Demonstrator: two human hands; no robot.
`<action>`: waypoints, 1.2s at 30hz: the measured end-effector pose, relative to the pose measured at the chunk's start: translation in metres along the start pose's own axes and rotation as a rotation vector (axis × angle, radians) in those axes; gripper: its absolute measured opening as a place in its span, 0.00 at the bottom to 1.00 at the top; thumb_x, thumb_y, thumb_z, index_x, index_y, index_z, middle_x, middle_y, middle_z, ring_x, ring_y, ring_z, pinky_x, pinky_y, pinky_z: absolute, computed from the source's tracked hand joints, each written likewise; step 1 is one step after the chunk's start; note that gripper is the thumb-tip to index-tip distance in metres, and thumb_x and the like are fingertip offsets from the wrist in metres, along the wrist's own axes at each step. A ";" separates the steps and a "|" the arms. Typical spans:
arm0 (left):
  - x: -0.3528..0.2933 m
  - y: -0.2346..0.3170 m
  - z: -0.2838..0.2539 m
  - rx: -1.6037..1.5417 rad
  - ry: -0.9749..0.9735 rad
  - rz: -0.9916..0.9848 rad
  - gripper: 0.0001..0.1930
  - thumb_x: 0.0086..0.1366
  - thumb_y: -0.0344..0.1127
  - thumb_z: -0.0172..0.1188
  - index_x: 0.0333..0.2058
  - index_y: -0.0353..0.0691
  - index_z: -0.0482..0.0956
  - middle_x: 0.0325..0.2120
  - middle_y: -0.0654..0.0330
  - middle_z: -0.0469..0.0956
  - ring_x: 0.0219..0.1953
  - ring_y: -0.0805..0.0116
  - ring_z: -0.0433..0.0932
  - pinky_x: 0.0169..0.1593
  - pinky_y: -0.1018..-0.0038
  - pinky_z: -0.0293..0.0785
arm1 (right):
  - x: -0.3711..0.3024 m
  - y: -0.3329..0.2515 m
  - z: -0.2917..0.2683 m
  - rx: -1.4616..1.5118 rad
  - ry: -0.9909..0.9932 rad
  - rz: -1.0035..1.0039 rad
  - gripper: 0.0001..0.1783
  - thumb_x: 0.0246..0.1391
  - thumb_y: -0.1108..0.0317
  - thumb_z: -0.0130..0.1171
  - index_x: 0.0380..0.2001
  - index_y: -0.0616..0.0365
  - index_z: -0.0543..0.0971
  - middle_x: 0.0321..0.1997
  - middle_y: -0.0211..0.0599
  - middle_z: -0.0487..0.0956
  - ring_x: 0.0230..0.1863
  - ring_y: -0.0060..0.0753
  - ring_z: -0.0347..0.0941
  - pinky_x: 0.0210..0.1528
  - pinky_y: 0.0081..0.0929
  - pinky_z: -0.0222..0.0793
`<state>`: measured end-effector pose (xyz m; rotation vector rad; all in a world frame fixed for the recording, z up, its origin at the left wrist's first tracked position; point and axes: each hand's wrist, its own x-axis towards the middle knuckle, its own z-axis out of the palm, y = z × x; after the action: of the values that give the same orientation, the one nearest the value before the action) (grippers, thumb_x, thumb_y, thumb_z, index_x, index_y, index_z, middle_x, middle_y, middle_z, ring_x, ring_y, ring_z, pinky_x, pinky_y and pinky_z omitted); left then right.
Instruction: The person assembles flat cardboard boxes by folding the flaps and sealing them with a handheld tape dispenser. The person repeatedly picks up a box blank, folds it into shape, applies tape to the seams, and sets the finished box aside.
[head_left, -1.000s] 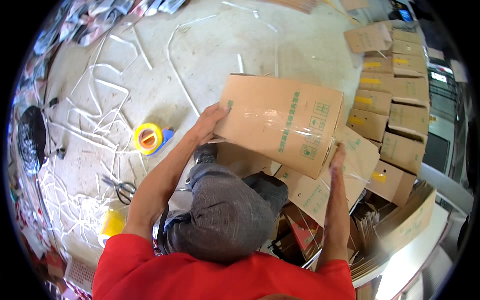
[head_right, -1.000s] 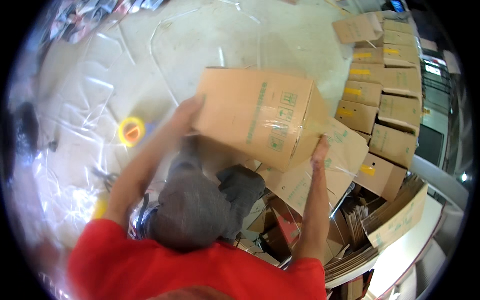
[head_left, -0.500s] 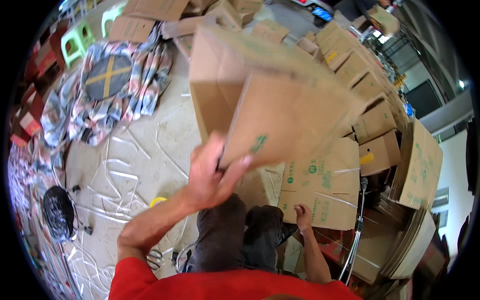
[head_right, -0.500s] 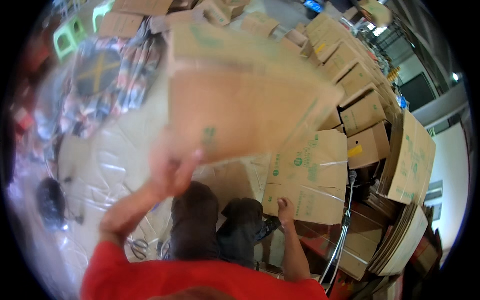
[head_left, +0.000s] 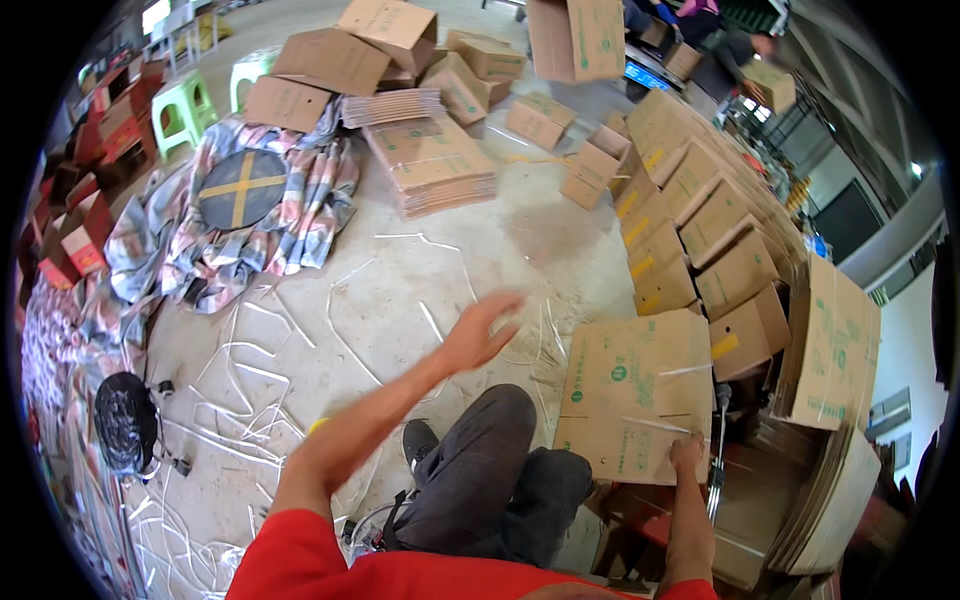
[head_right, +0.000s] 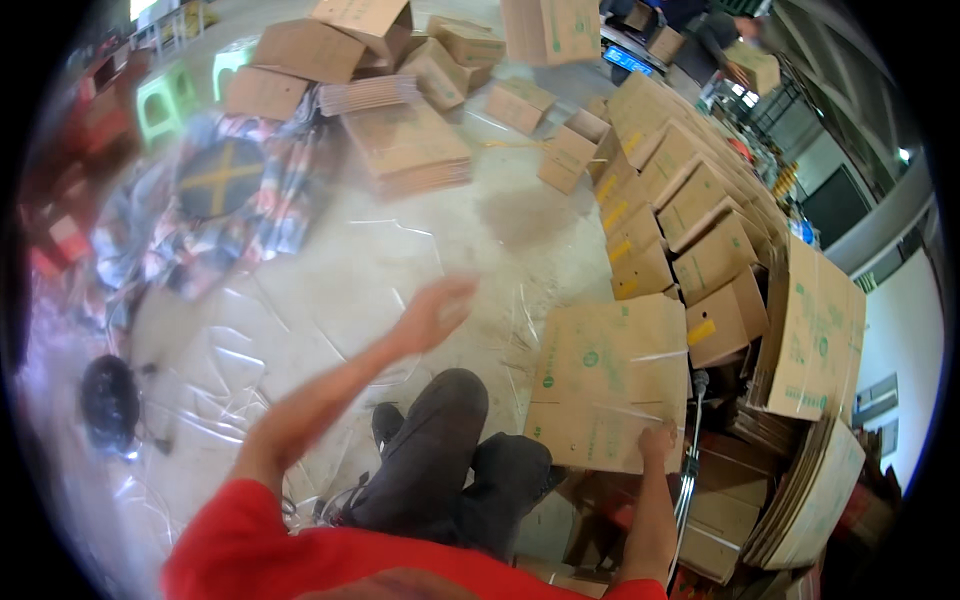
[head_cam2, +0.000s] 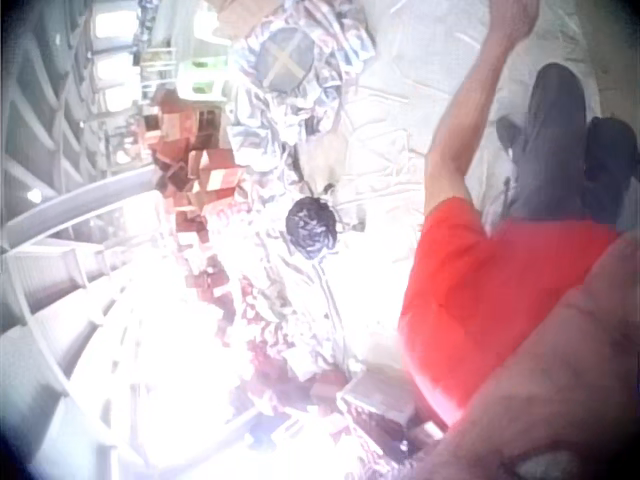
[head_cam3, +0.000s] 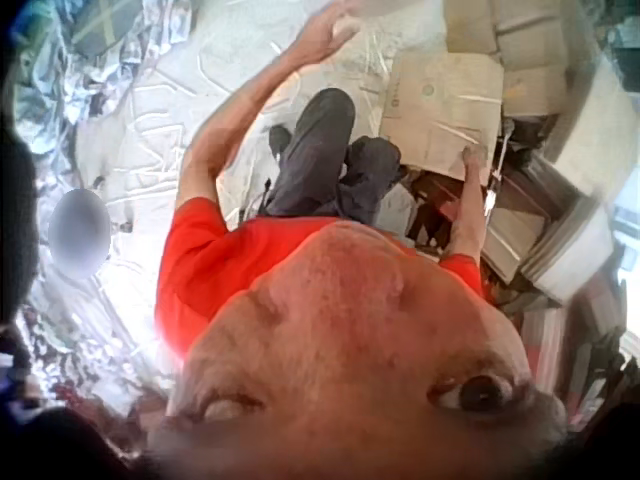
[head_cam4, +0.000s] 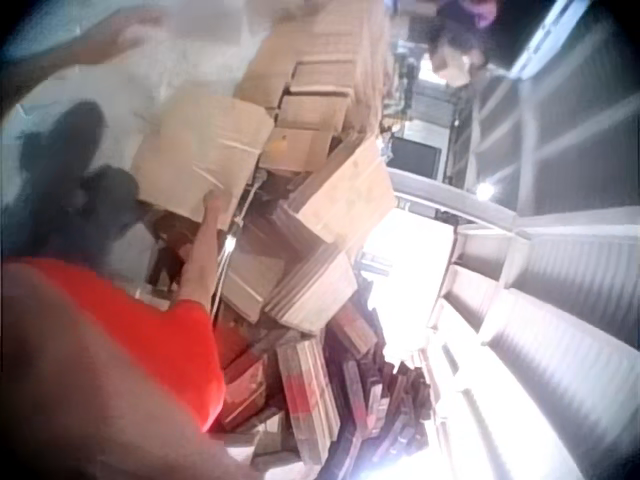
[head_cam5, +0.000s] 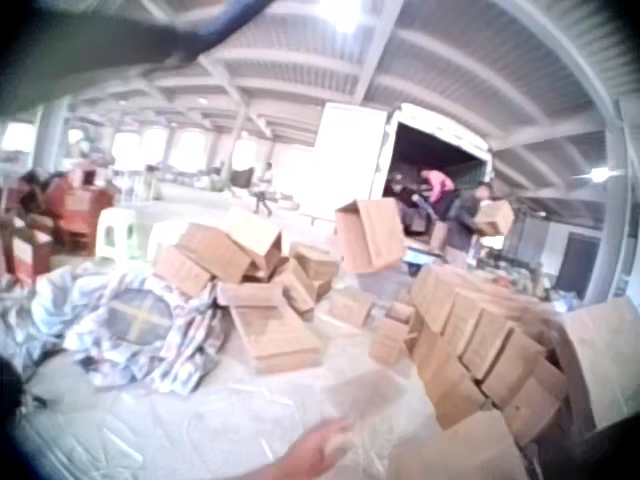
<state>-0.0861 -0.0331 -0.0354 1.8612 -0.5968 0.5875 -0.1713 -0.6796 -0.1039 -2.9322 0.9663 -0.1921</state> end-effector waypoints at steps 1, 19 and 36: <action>-0.058 -0.016 -0.004 -0.076 0.027 -0.250 0.21 0.67 0.29 0.63 0.58 0.35 0.77 0.48 0.46 0.81 0.49 0.51 0.83 0.54 0.62 0.79 | -0.001 -0.012 0.005 -0.025 0.033 -0.056 0.43 0.49 0.55 0.69 0.66 0.61 0.68 0.69 0.55 0.71 0.71 0.57 0.66 0.71 0.47 0.63; -0.369 -0.002 -0.012 0.025 0.020 -1.013 0.17 0.64 0.30 0.59 0.50 0.30 0.81 0.29 0.50 0.86 0.32 0.63 0.87 0.41 0.69 0.81 | -0.014 -0.054 -0.026 -0.113 0.191 -0.024 0.36 0.43 0.49 0.71 0.54 0.58 0.83 0.60 0.50 0.75 0.59 0.58 0.74 0.63 0.48 0.71; -0.394 -0.031 -0.012 -0.131 -0.061 -0.833 0.14 0.65 0.28 0.61 0.48 0.30 0.82 0.34 0.50 0.86 0.35 0.64 0.85 0.41 0.69 0.79 | -0.097 -0.161 -0.046 0.272 0.158 -0.384 0.30 0.56 0.59 0.65 0.60 0.59 0.76 0.56 0.58 0.81 0.54 0.66 0.78 0.57 0.50 0.74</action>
<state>-0.3659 0.0401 -0.3057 1.8035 0.1286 -0.0610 -0.1601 -0.4927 -0.0545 -2.8423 0.3402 -0.5298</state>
